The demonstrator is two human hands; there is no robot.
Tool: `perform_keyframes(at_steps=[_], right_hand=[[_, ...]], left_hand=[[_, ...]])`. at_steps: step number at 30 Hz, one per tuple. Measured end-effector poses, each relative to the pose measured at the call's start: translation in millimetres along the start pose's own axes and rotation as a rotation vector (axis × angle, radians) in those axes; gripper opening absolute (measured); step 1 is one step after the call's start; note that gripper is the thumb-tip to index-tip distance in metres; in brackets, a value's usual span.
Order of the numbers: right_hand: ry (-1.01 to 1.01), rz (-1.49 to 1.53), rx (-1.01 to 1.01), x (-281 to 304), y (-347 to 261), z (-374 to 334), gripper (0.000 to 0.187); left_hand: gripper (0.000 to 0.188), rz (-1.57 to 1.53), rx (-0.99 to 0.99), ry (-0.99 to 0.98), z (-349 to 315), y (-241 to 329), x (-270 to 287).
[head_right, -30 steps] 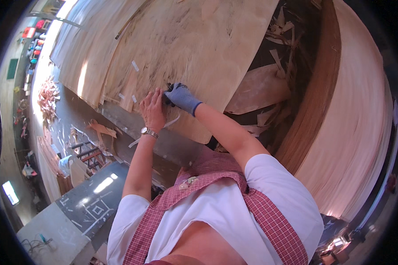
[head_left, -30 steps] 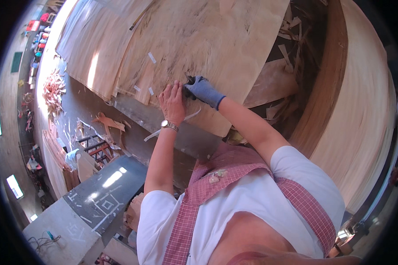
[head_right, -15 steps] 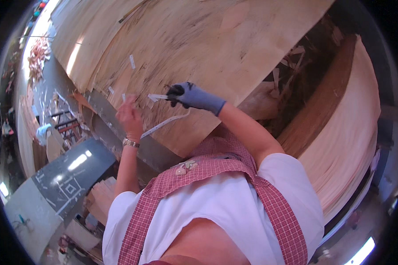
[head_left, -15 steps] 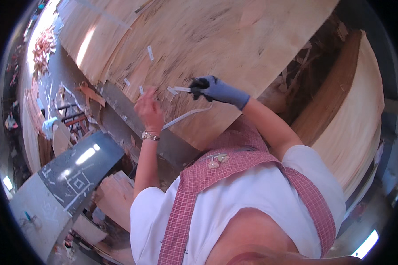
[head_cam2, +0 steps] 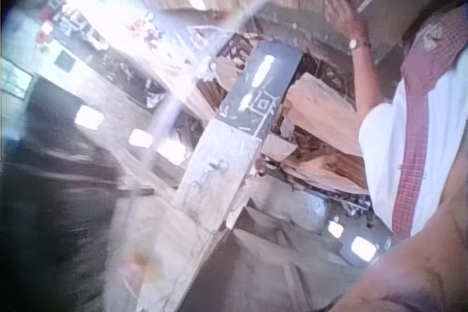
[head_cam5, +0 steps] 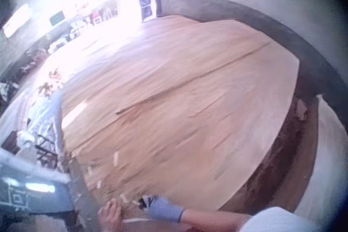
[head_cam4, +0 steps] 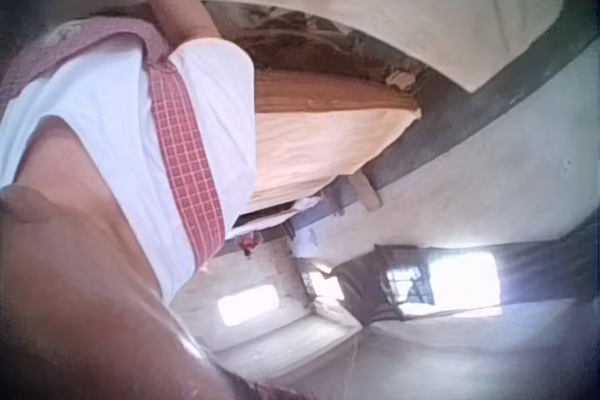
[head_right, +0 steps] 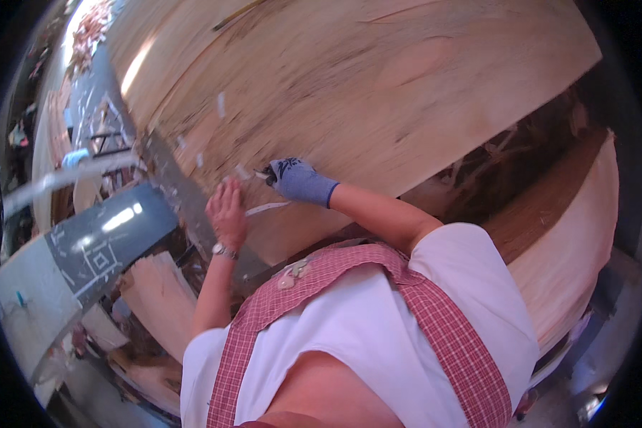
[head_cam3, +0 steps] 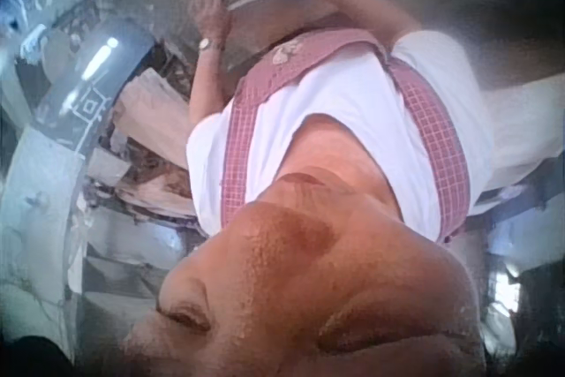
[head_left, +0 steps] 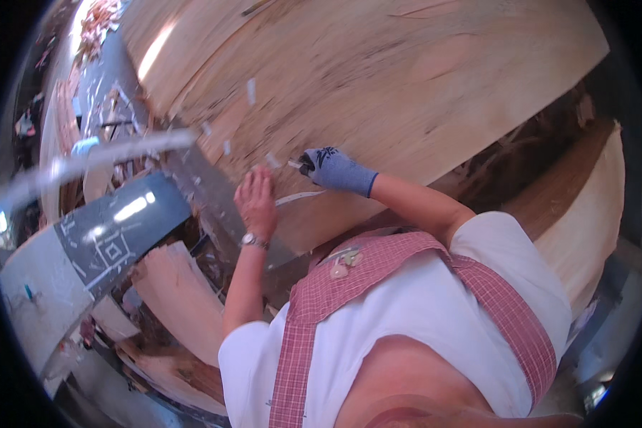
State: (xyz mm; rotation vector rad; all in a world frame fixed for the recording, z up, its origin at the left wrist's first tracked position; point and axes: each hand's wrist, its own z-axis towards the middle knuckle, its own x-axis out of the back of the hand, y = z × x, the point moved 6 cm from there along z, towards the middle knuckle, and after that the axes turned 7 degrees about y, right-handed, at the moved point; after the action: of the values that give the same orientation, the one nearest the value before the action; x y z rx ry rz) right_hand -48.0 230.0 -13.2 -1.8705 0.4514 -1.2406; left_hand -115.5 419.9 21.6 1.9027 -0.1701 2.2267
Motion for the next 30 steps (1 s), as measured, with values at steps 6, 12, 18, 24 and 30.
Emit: perform_keyframes(at_steps=[6, 12, 18, 24, 30], right_hand=[[0.064, 0.734, -0.408, 155.5, 103.8, -55.5, 0.020], [0.256, 0.871, -0.599, 222.0, 172.6, -59.2, 0.020], [0.193, 0.718, -0.530, 220.5, 187.5, -49.7, 0.028], [0.420, -0.078, -0.304, 299.9, 225.2, -71.0, 0.028], [0.619, 0.605, -0.578, 392.5, 305.6, -37.5, 0.020]], left_hand=[[0.054, 0.076, 0.096, -0.127, 58.1, 25.2, 24.7], [0.060, -0.124, -0.140, 0.076, 172.8, 211.6, -13.1], [0.053, -0.177, -0.325, 0.046, 214.4, 296.9, -40.5], [0.051, -0.128, -0.346, 0.020, 215.3, 296.5, -47.7], [0.050, -0.285, -0.289, 0.001, 303.1, 347.1, -43.5]])
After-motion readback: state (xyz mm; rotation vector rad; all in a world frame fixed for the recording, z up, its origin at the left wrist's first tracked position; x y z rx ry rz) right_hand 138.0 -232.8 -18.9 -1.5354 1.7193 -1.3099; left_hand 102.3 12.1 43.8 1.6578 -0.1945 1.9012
